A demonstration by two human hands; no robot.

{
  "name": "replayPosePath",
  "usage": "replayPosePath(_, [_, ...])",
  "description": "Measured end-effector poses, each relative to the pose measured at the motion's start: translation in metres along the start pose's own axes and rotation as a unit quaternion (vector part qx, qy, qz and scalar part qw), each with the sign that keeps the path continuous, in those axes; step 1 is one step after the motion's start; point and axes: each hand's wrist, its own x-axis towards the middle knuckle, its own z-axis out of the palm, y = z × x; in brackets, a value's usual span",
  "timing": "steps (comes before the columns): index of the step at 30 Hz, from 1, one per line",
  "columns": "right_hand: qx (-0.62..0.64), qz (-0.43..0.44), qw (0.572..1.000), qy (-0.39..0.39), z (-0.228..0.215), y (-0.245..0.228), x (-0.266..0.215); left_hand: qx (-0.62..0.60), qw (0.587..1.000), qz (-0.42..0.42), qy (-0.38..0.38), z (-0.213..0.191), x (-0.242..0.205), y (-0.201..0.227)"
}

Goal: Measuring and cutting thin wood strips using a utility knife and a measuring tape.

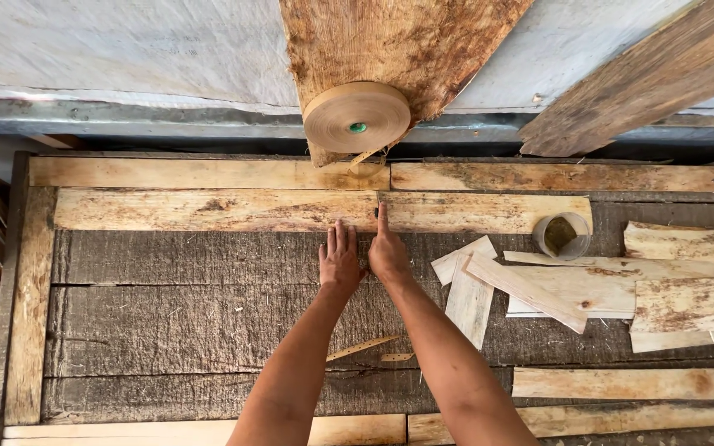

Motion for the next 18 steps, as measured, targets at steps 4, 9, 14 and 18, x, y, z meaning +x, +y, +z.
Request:
replayPosePath(4, [0.000,0.057,0.997,-0.046,-0.009,-0.011,-0.004,0.000,1.000,0.022,0.007,-0.001,-0.002,-0.005])
replayPosePath(9, [0.012,0.084,0.994,-0.070,-0.024,-0.026,-0.007,0.015,0.999,0.038,-0.007,-0.006,-0.007,-0.002])
replayPosePath(14, [-0.003,0.063,0.996,-0.057,-0.016,-0.016,-0.004,0.020,0.999,0.030,-0.010,-0.007,-0.007,0.002])
replayPosePath(18, [0.016,-0.008,1.000,0.000,-0.001,0.002,0.001,0.022,0.999,0.028,0.004,-0.002,-0.005,0.001])
